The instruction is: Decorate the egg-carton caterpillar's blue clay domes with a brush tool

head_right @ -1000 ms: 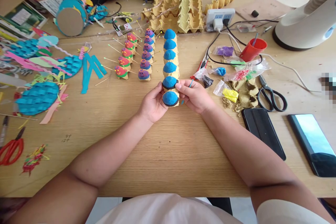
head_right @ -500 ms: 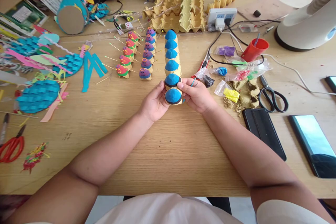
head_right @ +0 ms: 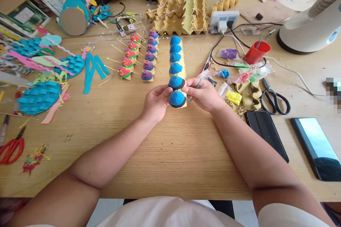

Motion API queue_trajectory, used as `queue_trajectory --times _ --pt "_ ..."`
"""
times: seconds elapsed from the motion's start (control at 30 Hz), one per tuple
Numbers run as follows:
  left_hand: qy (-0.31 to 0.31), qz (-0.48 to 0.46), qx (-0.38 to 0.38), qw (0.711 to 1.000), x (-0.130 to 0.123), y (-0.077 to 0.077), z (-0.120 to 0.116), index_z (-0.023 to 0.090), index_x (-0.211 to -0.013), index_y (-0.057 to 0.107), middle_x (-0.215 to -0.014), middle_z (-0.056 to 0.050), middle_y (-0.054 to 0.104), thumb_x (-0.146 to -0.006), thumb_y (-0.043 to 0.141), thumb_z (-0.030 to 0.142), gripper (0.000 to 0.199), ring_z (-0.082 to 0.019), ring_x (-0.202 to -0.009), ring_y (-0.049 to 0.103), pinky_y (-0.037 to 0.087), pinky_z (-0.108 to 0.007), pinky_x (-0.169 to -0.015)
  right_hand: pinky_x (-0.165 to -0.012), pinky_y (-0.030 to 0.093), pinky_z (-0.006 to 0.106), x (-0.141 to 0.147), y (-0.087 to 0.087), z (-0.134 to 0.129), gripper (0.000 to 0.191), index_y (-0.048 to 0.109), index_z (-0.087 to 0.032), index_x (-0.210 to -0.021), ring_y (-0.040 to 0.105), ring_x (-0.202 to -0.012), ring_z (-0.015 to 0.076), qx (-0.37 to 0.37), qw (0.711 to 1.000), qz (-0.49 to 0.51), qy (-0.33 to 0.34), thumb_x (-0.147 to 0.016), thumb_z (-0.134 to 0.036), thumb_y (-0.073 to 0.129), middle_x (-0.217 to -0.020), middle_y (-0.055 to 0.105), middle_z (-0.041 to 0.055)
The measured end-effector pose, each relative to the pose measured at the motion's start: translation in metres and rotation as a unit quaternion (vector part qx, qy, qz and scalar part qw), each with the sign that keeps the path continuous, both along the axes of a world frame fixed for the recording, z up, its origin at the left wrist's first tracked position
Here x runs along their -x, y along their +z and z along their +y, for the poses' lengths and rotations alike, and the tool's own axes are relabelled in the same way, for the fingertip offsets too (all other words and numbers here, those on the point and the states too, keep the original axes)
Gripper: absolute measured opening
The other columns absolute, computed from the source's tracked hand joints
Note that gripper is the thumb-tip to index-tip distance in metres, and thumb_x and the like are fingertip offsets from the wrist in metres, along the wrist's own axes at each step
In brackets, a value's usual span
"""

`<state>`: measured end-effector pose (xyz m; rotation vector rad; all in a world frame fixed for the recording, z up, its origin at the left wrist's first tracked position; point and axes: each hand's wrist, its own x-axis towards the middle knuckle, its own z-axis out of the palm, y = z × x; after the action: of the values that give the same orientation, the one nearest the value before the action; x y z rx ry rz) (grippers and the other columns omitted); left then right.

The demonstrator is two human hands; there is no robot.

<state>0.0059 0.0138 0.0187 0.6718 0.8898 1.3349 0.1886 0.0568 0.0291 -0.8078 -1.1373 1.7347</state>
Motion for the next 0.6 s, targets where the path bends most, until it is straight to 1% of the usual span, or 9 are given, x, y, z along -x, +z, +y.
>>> queue_trajectory --times 0.1,0.3,0.4,0.5,0.6 --pt "0.011 0.048 -0.029 0.998 0.0 -0.0035 -0.0008 0.018 -0.086 0.086 -0.073 0.001 0.076 -0.062 0.103 0.061 0.052 -0.007 -0.063 0.061 0.048 -0.021 -0.06 -0.051 0.044 0.022 -0.0015 0.0001 0.0014 0.044 0.081 -0.019 -0.077 0.053 -0.052 0.0071 -0.004 1.0 -0.003 0.002 -0.06 -0.049 0.109 -0.061 0.068 -0.0039" --pt "0.016 0.101 -0.045 0.994 0.0021 -0.0057 -0.0027 0.018 -0.087 0.087 -0.074 0.0 0.076 -0.069 0.099 0.06 0.047 -0.008 -0.064 0.06 0.049 -0.022 -0.062 -0.05 0.041 0.023 -0.0029 0.002 0.0014 0.043 0.082 -0.019 -0.077 0.049 -0.051 0.0069 -0.02 1.0 -0.023 0.008 -0.06 -0.049 0.108 -0.06 0.067 -0.0041" --pt "0.02 0.121 -0.055 0.991 0.0029 -0.0062 -0.0035 0.018 -0.084 0.087 -0.07 0.001 0.073 -0.071 0.099 0.058 0.044 -0.008 -0.063 0.058 0.047 -0.023 -0.062 -0.05 0.042 0.024 -0.0046 0.0026 0.0011 0.042 0.081 -0.02 -0.077 0.05 -0.051 0.0076 -0.017 0.999 -0.031 0.007 -0.061 -0.048 0.108 -0.06 0.067 -0.0041" --pt "0.025 0.117 -0.057 0.991 0.0029 -0.0059 -0.0038 0.018 -0.082 0.086 -0.067 0.002 0.072 -0.07 0.1 0.056 0.042 -0.008 -0.064 0.059 0.046 -0.022 -0.062 -0.051 0.044 0.024 -0.0049 0.0023 0.0004 0.042 0.08 -0.021 -0.076 0.052 -0.052 0.0082 -0.007 0.999 -0.035 0.006 -0.06 -0.048 0.109 -0.061 0.068 -0.0032" --pt "0.019 0.069 -0.048 0.996 0.0018 -0.0039 -0.0034 0.019 -0.084 0.087 -0.071 0.001 0.075 -0.067 0.102 0.058 0.045 -0.008 -0.065 0.062 0.049 -0.023 -0.064 -0.052 0.046 0.024 -0.0035 0.0019 -0.0011 0.043 0.081 -0.022 -0.076 0.053 -0.053 0.0089 0.003 1.0 -0.017 0.004 -0.059 -0.048 0.109 -0.063 0.069 -0.0029"
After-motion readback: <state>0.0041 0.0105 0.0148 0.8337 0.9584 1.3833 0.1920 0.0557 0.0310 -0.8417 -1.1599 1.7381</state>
